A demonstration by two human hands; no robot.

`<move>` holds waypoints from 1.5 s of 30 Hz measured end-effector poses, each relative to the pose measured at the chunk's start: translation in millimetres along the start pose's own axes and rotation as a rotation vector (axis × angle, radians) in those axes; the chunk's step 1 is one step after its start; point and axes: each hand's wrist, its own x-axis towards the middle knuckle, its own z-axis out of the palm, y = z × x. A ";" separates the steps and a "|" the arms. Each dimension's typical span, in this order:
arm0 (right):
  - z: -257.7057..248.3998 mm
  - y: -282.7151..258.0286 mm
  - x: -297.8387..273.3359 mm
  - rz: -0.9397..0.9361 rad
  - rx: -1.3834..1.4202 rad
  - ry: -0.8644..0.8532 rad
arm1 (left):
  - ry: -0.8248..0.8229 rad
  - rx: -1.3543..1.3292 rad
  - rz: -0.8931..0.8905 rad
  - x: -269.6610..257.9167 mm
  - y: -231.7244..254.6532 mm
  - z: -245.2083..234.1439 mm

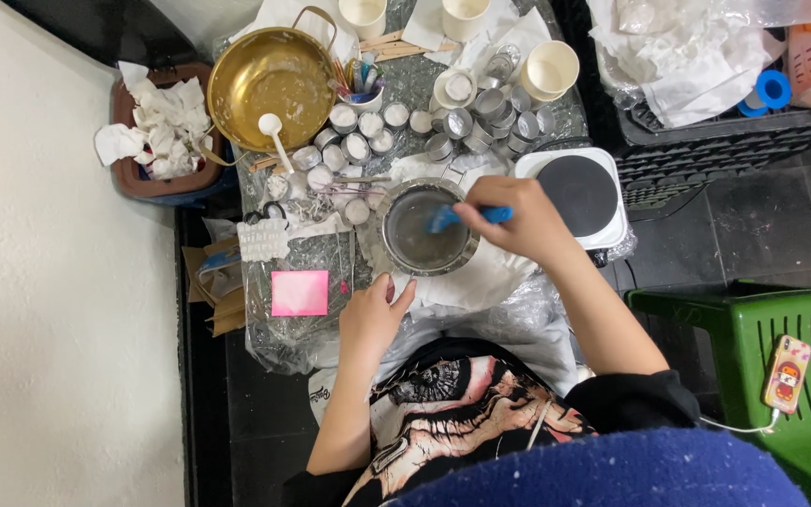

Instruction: The person stands at a workbench and continuously stirs a white, semi-liquid wax mixture in a metal bowl using a blue silicone spatula, occasionally scraping the bowl's sides while the mixture thickens.

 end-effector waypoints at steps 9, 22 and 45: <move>2.2 -9.1 0.4 -0.058 0.086 -0.025 | 0.022 0.059 -0.043 -5.5 7.1 8.0; 12.6 15.1 -15.0 0.057 0.007 -0.020 | 0.037 0.035 -0.032 -5.9 9.5 6.1; 19.0 20.8 -17.9 0.118 0.032 0.115 | 0.009 0.061 -0.059 -4.3 8.9 6.6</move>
